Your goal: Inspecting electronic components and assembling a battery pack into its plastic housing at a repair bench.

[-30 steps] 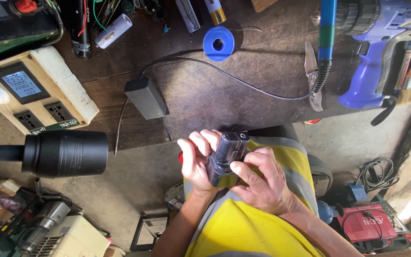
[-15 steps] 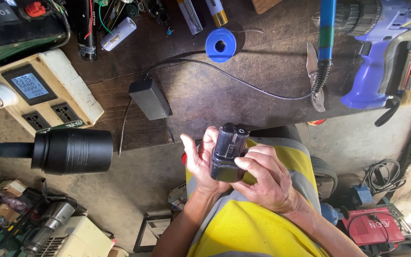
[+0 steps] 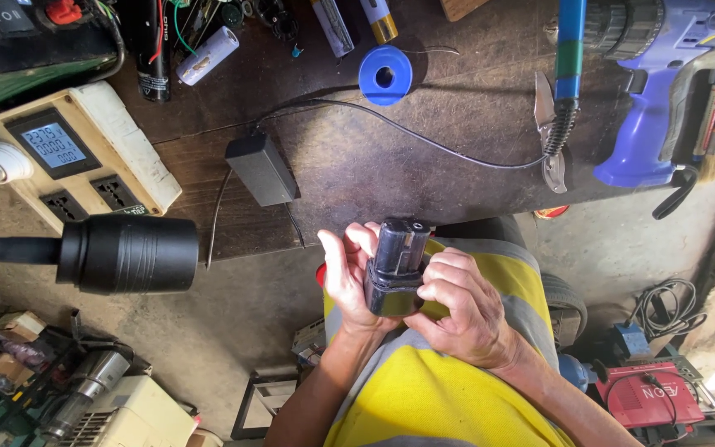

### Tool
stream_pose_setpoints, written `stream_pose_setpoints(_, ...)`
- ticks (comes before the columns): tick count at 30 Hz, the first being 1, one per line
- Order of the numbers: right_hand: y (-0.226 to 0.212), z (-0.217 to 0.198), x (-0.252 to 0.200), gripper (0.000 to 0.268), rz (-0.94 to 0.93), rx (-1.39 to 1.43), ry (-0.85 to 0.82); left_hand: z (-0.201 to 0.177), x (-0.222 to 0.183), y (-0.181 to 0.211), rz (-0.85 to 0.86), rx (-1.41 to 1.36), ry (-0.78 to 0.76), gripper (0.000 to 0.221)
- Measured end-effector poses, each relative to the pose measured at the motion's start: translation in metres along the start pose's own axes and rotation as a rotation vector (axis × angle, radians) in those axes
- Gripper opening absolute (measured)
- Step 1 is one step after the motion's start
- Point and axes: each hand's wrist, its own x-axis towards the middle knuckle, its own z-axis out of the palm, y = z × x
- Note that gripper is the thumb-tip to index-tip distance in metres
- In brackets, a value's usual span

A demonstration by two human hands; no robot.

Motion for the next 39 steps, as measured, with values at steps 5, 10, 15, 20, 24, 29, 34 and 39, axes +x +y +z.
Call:
stream_pose_setpoints(5, 0.003, 0.011, 0.009, 0.042, -0.090, 0.017, 0.234, 0.001, 0.006, -0.008, 0.010, -0.028, -0.057, 0.066)
stream_pose_setpoints(10, 0.012, 0.009, 0.006, 0.046, -0.030, 0.089, 0.221, -0.003, 0.004, -0.005, 0.036, 0.039, -0.032, 0.062)
stream_pose_setpoints(15, 0.017, 0.010, -0.003, 0.051, 0.019, 0.116, 0.192, -0.003, 0.002, -0.003, 0.099, 0.067, -0.006, 0.061)
stream_pose_setpoints(20, 0.014, 0.014, -0.003, 0.047, 0.013, 0.105, 0.194, -0.013, 0.002, -0.005, 0.103, 0.068, 0.021, 0.060)
stream_pose_setpoints(24, 0.013, 0.015, -0.004, 0.049, 0.029, 0.111, 0.204, -0.006, 0.002, -0.003, 0.072, 0.050, 0.033, 0.061)
stream_pose_setpoints(29, 0.009, 0.009, 0.002, 0.059, 0.048, 0.152, 0.189, -0.002, 0.005, -0.006, -0.053, -0.057, -0.031, 0.063)
stream_pose_setpoints(34, -0.002, 0.004, 0.015, 0.054, -0.022, 0.141, 0.195, 0.014, 0.003, -0.001, -0.138, -0.093, -0.076, 0.070)
stream_pose_setpoints(39, 0.005, -0.003, 0.001, 0.066, 0.039, 0.232, 0.151, -0.018, 0.010, -0.001, -0.273, -0.067, -0.089, 0.082)
